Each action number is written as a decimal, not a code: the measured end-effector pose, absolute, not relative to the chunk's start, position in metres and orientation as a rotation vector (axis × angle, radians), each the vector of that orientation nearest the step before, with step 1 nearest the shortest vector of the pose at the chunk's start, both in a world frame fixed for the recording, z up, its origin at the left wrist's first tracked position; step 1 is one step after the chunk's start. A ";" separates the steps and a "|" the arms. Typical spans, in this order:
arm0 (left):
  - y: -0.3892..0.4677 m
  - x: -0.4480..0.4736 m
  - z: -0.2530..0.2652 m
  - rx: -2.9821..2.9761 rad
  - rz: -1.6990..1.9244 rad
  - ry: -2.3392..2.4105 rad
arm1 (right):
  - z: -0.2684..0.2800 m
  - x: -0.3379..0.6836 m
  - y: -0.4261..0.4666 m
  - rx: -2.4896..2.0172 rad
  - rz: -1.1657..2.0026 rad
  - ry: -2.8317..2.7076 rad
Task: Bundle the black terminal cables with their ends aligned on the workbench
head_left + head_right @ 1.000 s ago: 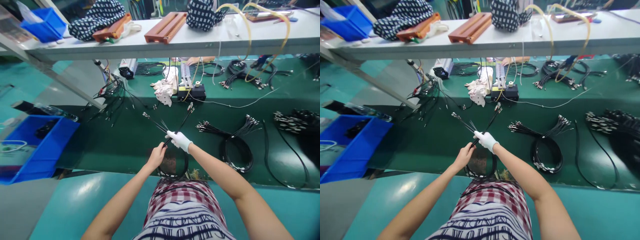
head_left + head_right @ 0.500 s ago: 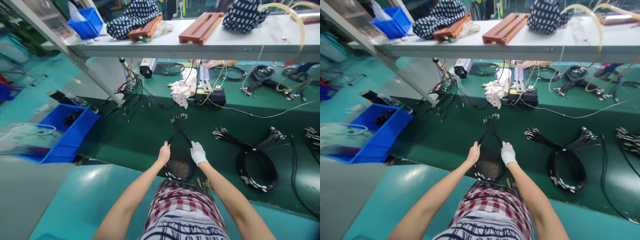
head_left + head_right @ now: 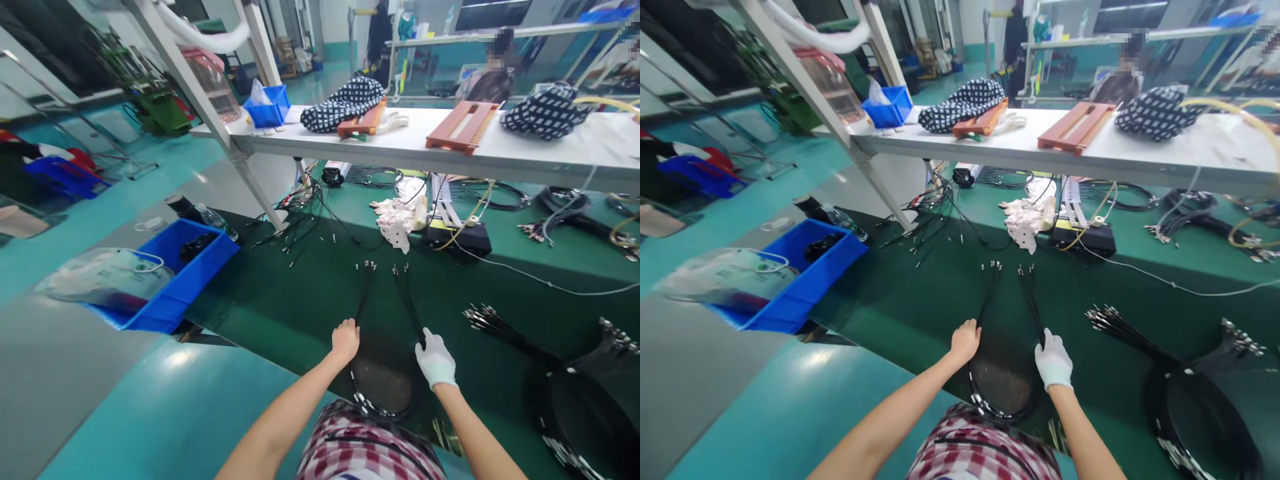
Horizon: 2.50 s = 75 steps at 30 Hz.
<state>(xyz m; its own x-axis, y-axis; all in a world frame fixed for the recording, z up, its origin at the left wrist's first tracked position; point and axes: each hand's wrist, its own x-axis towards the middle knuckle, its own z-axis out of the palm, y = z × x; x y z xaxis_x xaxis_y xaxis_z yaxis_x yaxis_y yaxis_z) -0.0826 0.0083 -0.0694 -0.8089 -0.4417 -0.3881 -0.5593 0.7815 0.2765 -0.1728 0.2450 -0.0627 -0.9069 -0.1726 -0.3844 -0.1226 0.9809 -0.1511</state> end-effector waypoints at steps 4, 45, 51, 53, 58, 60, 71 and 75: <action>0.001 -0.085 -0.070 -0.733 0.514 2.638 | -0.060 -0.188 0.238 -0.216 -0.131 2.653; -0.309 -0.154 -0.060 -0.073 0.597 2.643 | -0.069 -0.202 0.192 0.387 0.151 2.681; -0.355 -0.235 -0.070 -0.018 0.595 2.825 | -0.047 -0.229 0.058 -0.152 -0.148 2.965; -0.362 -0.256 -0.079 -0.023 0.599 2.893 | -0.052 -0.246 0.013 -0.259 -0.264 2.934; -0.370 -0.277 -0.110 -0.121 0.512 3.002 | -0.069 -0.312 -0.066 -0.470 -0.432 2.899; -0.372 -0.276 -0.121 -0.151 0.483 3.042 | -0.073 -0.349 -0.089 -0.567 -0.445 2.910; -0.389 -0.272 -0.130 -0.146 0.744 3.109 | -0.124 -0.567 -0.188 -0.976 -0.146 3.029; -0.392 -0.271 -0.136 -0.126 0.806 3.125 | -0.142 -0.612 -0.206 -1.002 -0.042 3.088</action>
